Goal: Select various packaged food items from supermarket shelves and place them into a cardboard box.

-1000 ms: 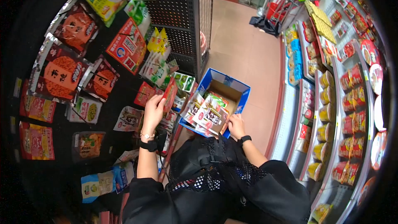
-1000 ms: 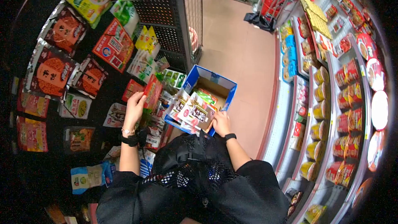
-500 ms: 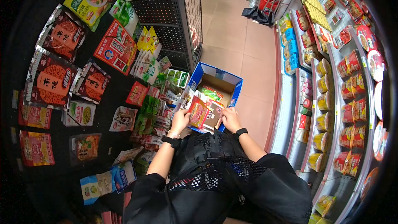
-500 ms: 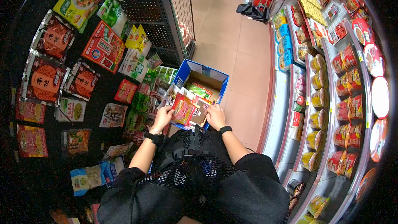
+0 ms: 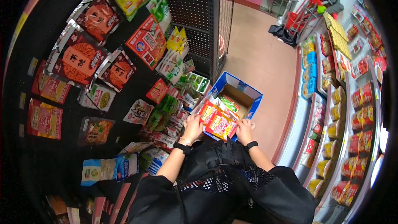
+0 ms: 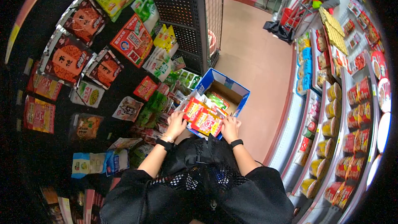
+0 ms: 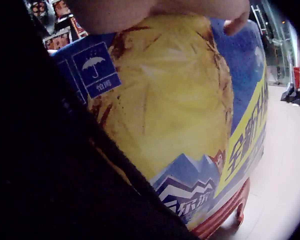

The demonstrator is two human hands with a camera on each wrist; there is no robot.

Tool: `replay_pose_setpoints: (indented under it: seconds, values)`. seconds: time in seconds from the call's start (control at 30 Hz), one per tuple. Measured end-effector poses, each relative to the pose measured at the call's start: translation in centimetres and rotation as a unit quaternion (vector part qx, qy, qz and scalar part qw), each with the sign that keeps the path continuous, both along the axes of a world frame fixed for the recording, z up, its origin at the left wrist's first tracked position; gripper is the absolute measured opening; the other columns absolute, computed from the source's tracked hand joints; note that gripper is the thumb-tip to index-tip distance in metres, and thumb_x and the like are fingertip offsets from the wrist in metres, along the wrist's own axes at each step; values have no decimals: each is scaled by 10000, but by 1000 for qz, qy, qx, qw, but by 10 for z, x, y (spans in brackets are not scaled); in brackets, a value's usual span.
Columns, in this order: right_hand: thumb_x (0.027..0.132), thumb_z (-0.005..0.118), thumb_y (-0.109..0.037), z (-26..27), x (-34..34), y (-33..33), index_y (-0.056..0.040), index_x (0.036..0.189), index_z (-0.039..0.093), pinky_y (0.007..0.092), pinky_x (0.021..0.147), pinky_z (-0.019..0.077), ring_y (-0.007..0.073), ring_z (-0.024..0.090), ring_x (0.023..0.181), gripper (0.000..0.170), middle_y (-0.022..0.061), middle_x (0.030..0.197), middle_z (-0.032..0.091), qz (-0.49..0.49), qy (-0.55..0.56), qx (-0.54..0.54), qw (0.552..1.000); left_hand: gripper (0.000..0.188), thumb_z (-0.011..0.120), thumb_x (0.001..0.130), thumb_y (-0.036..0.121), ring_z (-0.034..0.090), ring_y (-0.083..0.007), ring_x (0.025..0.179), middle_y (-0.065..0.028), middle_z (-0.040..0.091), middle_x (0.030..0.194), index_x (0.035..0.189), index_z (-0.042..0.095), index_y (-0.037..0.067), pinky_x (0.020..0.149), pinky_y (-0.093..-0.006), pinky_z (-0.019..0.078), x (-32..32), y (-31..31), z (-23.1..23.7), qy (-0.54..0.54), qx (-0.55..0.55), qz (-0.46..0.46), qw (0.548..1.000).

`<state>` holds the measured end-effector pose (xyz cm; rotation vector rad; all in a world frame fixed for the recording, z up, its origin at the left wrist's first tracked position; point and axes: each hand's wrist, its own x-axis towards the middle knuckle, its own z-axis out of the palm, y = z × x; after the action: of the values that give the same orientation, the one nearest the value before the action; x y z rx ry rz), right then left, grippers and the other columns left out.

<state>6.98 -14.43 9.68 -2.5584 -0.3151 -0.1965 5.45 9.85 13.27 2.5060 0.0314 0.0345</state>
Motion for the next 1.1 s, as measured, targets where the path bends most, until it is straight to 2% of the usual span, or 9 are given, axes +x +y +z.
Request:
replay_pose_setpoints:
  seconds: [0.07, 0.13, 0.2, 0.27, 0.3, 0.4, 0.43, 0.57, 1.1]
  values:
    - [629, 533, -63, 2, 1, 2, -88, 693, 548, 480, 848, 242, 220, 425, 957, 71, 47, 853, 509, 0, 10, -12, 1000, 280, 525, 688, 173, 364, -278, 1046, -140, 450, 1054, 935, 529, 41, 880, -493, 226, -10, -4, -1, -42, 163, -47, 985]
    - [629, 543, -64, 10, 2, 5, -80, 693, 542, 480, 878, 222, 225, 412, 1008, 66, 65, 866, 509, 27, -38, -48, 998, 258, 483, 730, 221, 346, -274, 1058, -132, 454, 1040, 919, 542, 55, 867, -482, 260, -17, -1, -24, -46, 198, -89, 975]
    - [612, 524, -27, 9, 11, 7, -65, 730, 546, 461, 870, 246, 273, 417, 969, 126, 82, 880, 501, 62, -50, 2, 997, 251, 454, 758, 232, 358, -261, 1037, -95, 470, 1011, 912, 552, 59, 822, -440, 320, -18, 7, -31, 32, 31, -102, 994]
    - [620, 518, -23, 9, 17, 11, -53, 714, 545, 392, 830, 320, 292, 419, 961, 102, 94, 898, 501, 91, -4, 111, 990, 251, 442, 769, 234, 363, -253, 1027, -81, 475, 999, 908, 556, 59, 799, -426, 337, -17, 11, -30, 48, 33, -105, 993]
    - [620, 518, -23, 8, 19, 13, -53, 714, 545, 392, 830, 320, 292, 419, 961, 102, 94, 898, 501, 96, -4, 110, 989, 253, 430, 779, 237, 368, -245, 1017, -68, 480, 988, 904, 560, 60, 776, -411, 354, -17, 11, -30, 66, 33, -113, 991]
    - [663, 501, -100, 2, 21, 21, -79, 653, 550, 352, 641, 432, 243, 532, 757, 55, 89, 730, 561, 77, 72, -12, 994, 249, 420, 786, 235, 374, -239, 998, -64, 481, 966, 897, 564, 66, 758, -413, 358, -17, 10, -30, 72, 24, -106, 991]
    - [679, 494, -150, -4, 21, 22, -90, 659, 558, 362, 570, 446, 240, 554, 658, 90, 79, 653, 566, 92, 15, -40, 995, 249, 420, 786, 235, 374, -239, 998, -64, 481, 966, 897, 564, 66, 758, -413, 358, -17, 10, -29, 71, 26, -103, 992]
    - [684, 500, -179, -14, 21, 18, -86, 672, 568, 368, 557, 450, 247, 565, 653, 116, 90, 673, 576, 102, 81, -118, 984, 241, 417, 788, 235, 378, -233, 973, -57, 479, 949, 889, 567, 77, 729, -399, 369, -17, 10, -29, 72, 37, -122, 989]
    - [686, 487, -209, -9, 21, 20, -86, 671, 571, 379, 556, 456, 258, 567, 632, 149, 104, 655, 578, 108, 75, -132, 982, 230, 417, 780, 232, 374, -260, 957, -76, 472, 931, 867, 551, 67, 751, -362, 392, -17, 11, -28, 65, 38, -136, 988]
